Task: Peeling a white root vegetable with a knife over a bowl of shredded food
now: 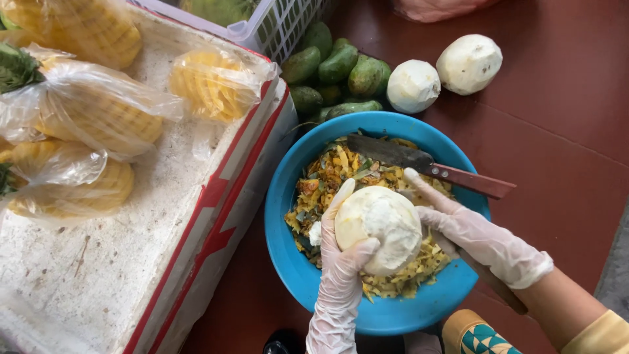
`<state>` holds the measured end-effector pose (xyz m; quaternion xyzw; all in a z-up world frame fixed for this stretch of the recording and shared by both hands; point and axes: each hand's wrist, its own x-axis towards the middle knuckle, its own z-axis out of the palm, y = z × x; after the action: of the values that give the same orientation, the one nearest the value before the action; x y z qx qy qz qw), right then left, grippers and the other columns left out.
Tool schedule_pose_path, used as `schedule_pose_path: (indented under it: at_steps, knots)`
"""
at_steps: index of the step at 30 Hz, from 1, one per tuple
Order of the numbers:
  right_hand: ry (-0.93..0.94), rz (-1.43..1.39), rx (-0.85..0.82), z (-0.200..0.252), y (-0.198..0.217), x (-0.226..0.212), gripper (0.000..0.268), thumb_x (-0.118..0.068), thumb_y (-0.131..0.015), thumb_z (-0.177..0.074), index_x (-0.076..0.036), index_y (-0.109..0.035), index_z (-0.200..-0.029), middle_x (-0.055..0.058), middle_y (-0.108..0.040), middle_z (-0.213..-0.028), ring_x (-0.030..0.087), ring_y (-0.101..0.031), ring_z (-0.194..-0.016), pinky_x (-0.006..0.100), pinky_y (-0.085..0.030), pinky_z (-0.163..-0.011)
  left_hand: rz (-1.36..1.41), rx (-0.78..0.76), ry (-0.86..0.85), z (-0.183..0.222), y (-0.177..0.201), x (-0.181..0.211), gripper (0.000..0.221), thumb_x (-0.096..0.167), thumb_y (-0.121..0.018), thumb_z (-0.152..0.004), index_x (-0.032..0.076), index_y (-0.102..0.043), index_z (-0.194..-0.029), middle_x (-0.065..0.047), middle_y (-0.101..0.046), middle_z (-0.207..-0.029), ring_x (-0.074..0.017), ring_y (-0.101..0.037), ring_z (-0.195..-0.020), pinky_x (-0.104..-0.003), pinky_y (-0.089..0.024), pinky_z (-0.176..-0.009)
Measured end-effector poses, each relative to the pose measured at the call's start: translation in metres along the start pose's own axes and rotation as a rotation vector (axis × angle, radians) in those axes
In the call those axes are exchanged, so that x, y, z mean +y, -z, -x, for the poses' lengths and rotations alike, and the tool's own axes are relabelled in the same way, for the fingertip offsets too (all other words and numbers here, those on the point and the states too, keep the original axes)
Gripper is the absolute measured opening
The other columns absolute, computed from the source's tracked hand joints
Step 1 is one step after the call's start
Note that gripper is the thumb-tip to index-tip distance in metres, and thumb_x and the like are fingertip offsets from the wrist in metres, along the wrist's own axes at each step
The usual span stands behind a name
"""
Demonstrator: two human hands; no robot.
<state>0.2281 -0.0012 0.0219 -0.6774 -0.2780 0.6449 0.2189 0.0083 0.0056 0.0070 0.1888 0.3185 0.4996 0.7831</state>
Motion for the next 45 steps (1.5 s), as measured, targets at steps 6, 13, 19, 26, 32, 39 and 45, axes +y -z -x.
schedule_pose_path:
  at_steps: [6, 13, 19, 26, 32, 39, 45]
  knots:
    - [0.094, -0.104, 0.006, 0.030, -0.001, -0.014, 0.067, -0.015, -0.063, -0.090, -0.020, -0.061, -0.157, 0.011, -0.056, -0.066, 0.014, -0.039, -0.044, 0.025, -0.025, -0.038, -0.034, 0.123, -0.021, -0.004, 0.013, -0.004, 0.099, 0.008, -0.082, -0.061, 0.005, -0.046, -0.153, -0.022, -0.065, -0.138, -0.0324, -0.070, -0.115, -0.039, -0.059, -0.101]
    - [0.045, 0.371, -0.111, 0.027, -0.009, -0.017, 0.110, -0.066, -0.072, -0.056, -0.040, -0.045, -0.159, 0.003, -0.058, -0.160, 0.027, -0.070, -0.131, 0.042, -0.064, -0.098, -0.128, 0.112, -0.078, -0.004, 0.015, -0.010, 0.100, 0.014, -0.087, -0.060, 0.008, -0.046, -0.151, -0.017, -0.057, -0.152, -0.0313, -0.064, -0.129, -0.040, -0.053, -0.111]
    - [-0.179, 0.152, 0.008, 0.040, -0.027, -0.048, 0.095, -0.027, -0.081, -0.066, -0.036, -0.061, -0.159, 0.018, -0.077, -0.111, 0.028, -0.069, -0.089, 0.032, -0.048, -0.076, -0.176, 0.041, -0.200, -0.007, 0.021, -0.019, 0.096, 0.016, -0.090, -0.061, 0.008, -0.049, -0.147, -0.013, -0.048, -0.162, -0.0328, -0.058, -0.138, -0.044, -0.050, -0.116]
    - [-0.050, -0.401, -0.061, 0.030, -0.023, -0.018, 0.087, 0.007, -0.075, -0.070, -0.009, -0.060, -0.153, 0.022, -0.072, -0.151, 0.033, -0.071, -0.126, 0.040, -0.055, -0.106, -0.194, 0.083, -0.168, 0.000, 0.011, -0.016, 0.097, 0.016, -0.088, -0.062, 0.009, -0.046, -0.150, -0.013, -0.046, -0.163, -0.0334, -0.056, -0.140, -0.045, -0.047, -0.118]
    - [0.087, -0.369, -0.104, 0.024, -0.011, 0.001, 0.060, -0.007, -0.062, -0.089, 0.000, -0.064, -0.149, 0.005, -0.049, -0.047, 0.012, -0.034, -0.034, 0.024, -0.023, -0.031, -0.208, 0.110, -0.179, -0.002, 0.015, -0.024, 0.098, 0.015, -0.086, -0.063, 0.008, -0.044, -0.151, -0.015, -0.045, -0.163, -0.0329, -0.056, -0.138, -0.042, -0.048, -0.116]
    - [-0.036, -0.176, -0.118, 0.029, -0.013, -0.019, 0.084, -0.023, -0.072, -0.078, -0.022, -0.056, -0.160, 0.021, -0.064, -0.096, 0.012, -0.039, -0.039, 0.022, -0.023, -0.030, -0.225, 0.089, -0.181, -0.002, 0.012, -0.016, 0.098, 0.018, -0.089, -0.063, 0.011, -0.045, -0.150, -0.012, -0.041, -0.166, -0.0330, -0.053, -0.143, -0.044, -0.045, -0.119]
    - [0.090, -0.283, -0.121, 0.014, -0.011, 0.006, 0.067, -0.015, -0.071, -0.085, -0.009, -0.065, -0.152, 0.006, -0.053, -0.052, 0.010, -0.033, -0.035, 0.024, -0.020, -0.030, -0.242, 0.034, -0.221, -0.005, 0.024, -0.020, 0.097, 0.018, -0.089, -0.064, 0.008, -0.045, -0.149, -0.015, -0.043, -0.164, -0.0344, -0.056, -0.141, -0.044, -0.049, -0.117]
